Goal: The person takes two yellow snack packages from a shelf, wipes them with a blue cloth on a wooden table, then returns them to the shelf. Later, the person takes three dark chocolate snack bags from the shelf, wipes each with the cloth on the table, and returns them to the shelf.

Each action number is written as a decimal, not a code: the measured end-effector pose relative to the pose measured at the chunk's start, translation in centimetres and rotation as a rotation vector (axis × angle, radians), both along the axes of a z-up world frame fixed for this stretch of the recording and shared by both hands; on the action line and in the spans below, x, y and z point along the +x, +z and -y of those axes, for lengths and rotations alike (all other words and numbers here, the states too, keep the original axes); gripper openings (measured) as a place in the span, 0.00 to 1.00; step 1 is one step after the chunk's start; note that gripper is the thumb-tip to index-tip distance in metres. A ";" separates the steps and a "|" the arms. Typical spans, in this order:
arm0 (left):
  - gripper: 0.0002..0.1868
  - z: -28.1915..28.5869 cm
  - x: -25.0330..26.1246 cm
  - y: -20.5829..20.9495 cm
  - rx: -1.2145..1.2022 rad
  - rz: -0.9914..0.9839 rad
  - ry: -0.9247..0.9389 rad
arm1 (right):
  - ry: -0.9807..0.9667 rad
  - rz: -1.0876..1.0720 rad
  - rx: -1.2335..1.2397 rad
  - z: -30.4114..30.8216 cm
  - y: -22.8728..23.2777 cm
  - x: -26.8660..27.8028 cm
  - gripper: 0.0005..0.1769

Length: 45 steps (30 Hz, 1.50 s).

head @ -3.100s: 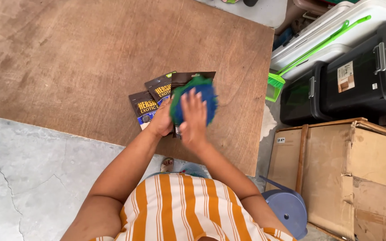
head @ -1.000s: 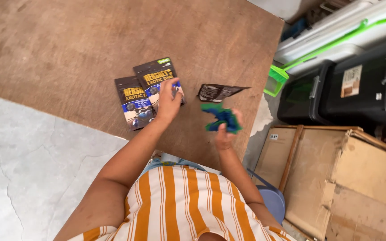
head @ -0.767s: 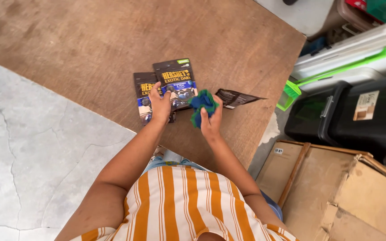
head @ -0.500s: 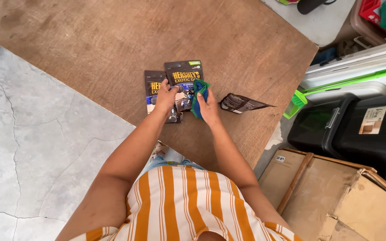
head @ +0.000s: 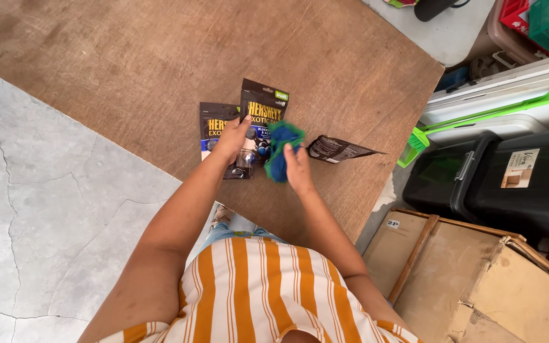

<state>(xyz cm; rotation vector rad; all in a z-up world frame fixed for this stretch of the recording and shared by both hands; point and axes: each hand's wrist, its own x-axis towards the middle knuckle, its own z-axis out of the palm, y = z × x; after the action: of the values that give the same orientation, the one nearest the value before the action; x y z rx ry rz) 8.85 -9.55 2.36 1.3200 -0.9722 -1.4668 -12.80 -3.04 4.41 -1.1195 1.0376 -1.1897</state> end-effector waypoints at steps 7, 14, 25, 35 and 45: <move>0.24 -5.0 0.3 6.7 0.139 -0.812 -0.059 | -0.036 -0.239 -0.723 -2.6 13.1 5.4 0.34; 0.23 -8.6 1.3 11.7 0.022 -0.771 -0.143 | 0.035 -0.978 -0.717 2.6 14.9 5.8 0.39; 0.29 -8.5 3.7 14.9 0.071 -1.178 -0.076 | 0.260 -0.895 -0.829 -5.0 14.9 10.0 0.38; 0.27 -9.7 3.4 14.5 0.006 -0.748 -0.081 | -0.004 -0.753 -0.644 -1.9 16.4 9.5 0.36; 0.26 -9.8 4.2 12.9 -0.052 -0.653 -0.130 | 0.030 -0.837 -0.777 -2.2 15.4 8.7 0.36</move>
<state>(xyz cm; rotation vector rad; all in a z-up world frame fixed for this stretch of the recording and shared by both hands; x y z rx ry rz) 13.01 0.22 15.24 0.6640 -0.6582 -1.7940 -4.11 -0.86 19.85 -2.3653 1.1684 -1.1343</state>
